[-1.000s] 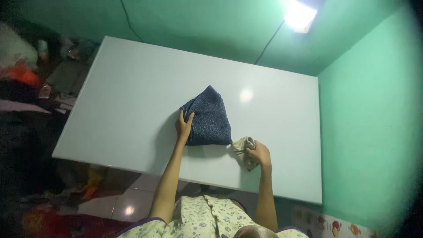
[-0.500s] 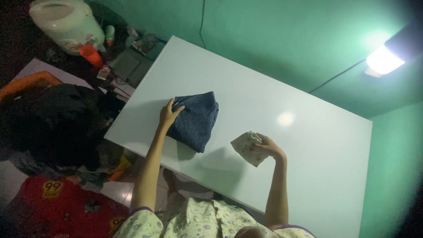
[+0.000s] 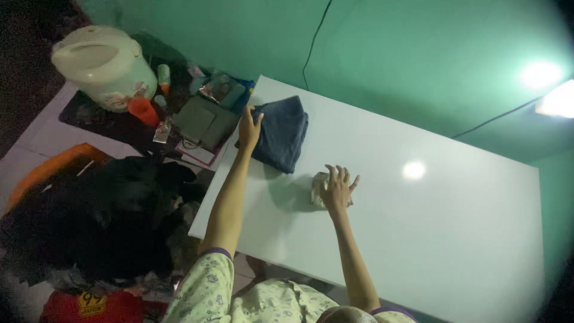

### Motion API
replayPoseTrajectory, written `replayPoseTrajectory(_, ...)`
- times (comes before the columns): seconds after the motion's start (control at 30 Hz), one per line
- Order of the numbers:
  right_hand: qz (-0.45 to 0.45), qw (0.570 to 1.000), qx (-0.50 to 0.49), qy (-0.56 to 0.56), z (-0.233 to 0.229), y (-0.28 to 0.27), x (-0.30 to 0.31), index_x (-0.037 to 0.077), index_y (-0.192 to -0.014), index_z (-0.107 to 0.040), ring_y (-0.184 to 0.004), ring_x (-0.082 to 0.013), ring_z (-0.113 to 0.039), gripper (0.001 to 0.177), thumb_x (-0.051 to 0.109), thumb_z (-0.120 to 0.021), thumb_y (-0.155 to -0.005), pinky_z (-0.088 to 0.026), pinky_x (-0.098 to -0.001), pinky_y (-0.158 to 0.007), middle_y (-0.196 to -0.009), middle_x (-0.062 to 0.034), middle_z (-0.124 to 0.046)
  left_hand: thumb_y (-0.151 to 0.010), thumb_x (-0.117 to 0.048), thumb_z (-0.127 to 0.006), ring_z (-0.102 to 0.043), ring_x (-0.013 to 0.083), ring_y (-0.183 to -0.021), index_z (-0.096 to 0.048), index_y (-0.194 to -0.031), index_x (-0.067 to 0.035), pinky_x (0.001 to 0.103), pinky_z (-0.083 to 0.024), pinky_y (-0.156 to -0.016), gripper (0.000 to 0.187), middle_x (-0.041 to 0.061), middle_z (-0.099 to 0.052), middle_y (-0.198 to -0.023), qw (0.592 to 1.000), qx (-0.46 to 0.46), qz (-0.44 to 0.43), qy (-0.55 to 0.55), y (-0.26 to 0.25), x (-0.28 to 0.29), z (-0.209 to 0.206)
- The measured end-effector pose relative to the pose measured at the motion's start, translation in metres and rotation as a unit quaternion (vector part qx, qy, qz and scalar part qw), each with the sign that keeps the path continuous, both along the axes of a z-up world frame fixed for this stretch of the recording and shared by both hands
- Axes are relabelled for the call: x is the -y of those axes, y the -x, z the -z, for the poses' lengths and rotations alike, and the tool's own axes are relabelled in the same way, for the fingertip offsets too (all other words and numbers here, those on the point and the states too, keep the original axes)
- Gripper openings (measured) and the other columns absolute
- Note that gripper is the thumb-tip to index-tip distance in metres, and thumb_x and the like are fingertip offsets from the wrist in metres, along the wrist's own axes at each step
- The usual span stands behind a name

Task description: Folding various items of clothing including a shirt and shorts on a white table.

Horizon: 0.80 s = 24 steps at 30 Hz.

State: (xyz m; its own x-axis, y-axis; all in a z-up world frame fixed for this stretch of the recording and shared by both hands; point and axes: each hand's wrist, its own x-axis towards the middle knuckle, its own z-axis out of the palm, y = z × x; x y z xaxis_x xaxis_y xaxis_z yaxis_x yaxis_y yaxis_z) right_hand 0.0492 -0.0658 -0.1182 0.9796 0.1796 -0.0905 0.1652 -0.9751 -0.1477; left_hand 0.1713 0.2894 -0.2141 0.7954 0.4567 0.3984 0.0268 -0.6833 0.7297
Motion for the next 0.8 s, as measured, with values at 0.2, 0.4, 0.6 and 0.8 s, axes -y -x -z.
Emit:
replayPoseTrajectory(0.2, 0.0, 0.985, 0.153, -0.081, 0.058, 0.039, -0.004, 0.031, -0.148, -0.05, -0.154, -0.0436, -0.021, 0.056, 0.041, -0.063, -0.095, 0.007, -0.0795, -0.112, -0.162, -0.0073, -0.039, -0.098, -0.039, -0.071, -0.033, 0.0385, -0.155, -0.055, -0.141, -0.015, 0.059, -0.031, -0.125, 0.052, 0.013, -0.04, -0.16, 0.956, 0.005, 0.125, -0.264, 0.063, 0.044, -0.065)
replayPoseTrajectory(0.4, 0.047, 0.975, 0.194, -0.095, 0.103, -0.007, -0.033, 0.033, -0.158, -0.04, -0.156, -0.0471, -0.011, 0.066, 0.039, -0.056, -0.095, 0.008, -0.0782, -0.115, -0.173, -0.0124, -0.022, -0.088, -0.068, -0.064, -0.013, 0.0479, -0.153, -0.042, -0.156, -0.026, 0.082, -0.011, -0.112, 0.083, 0.016, -0.029, -0.165, 0.967, -0.074, 0.085, -0.23, 0.1, 0.088, -0.021)
replayPoseTrajectory(0.6, 0.113, 0.965, 0.22, -0.088, 0.094, -0.082, -0.087, 0.033, -0.156, -0.039, -0.155, -0.048, -0.011, 0.061, 0.046, -0.054, -0.098, 0.005, -0.0764, -0.115, -0.17, -0.0143, -0.02, -0.085, -0.074, -0.061, -0.015, 0.0491, -0.153, -0.04, -0.157, -0.03, 0.083, -0.009, -0.111, 0.087, 0.014, -0.031, -0.165, 0.971, -0.129, 0.088, -0.18, 0.035, 0.089, -0.009)
replayPoseTrajectory(0.8, 0.162, 0.949, 0.259, -0.074, 0.097, -0.114, -0.106, 0.032, -0.159, -0.04, -0.156, -0.0469, -0.011, 0.061, 0.046, -0.052, -0.1, 0.003, -0.0759, -0.116, -0.171, -0.0158, -0.02, -0.087, -0.076, -0.058, -0.02, 0.0493, -0.151, -0.038, -0.158, -0.032, 0.082, -0.01, -0.113, 0.086, 0.015, -0.032, -0.164, 0.966, -0.118, 0.09, -0.213, 0.001, 0.087, -0.009)
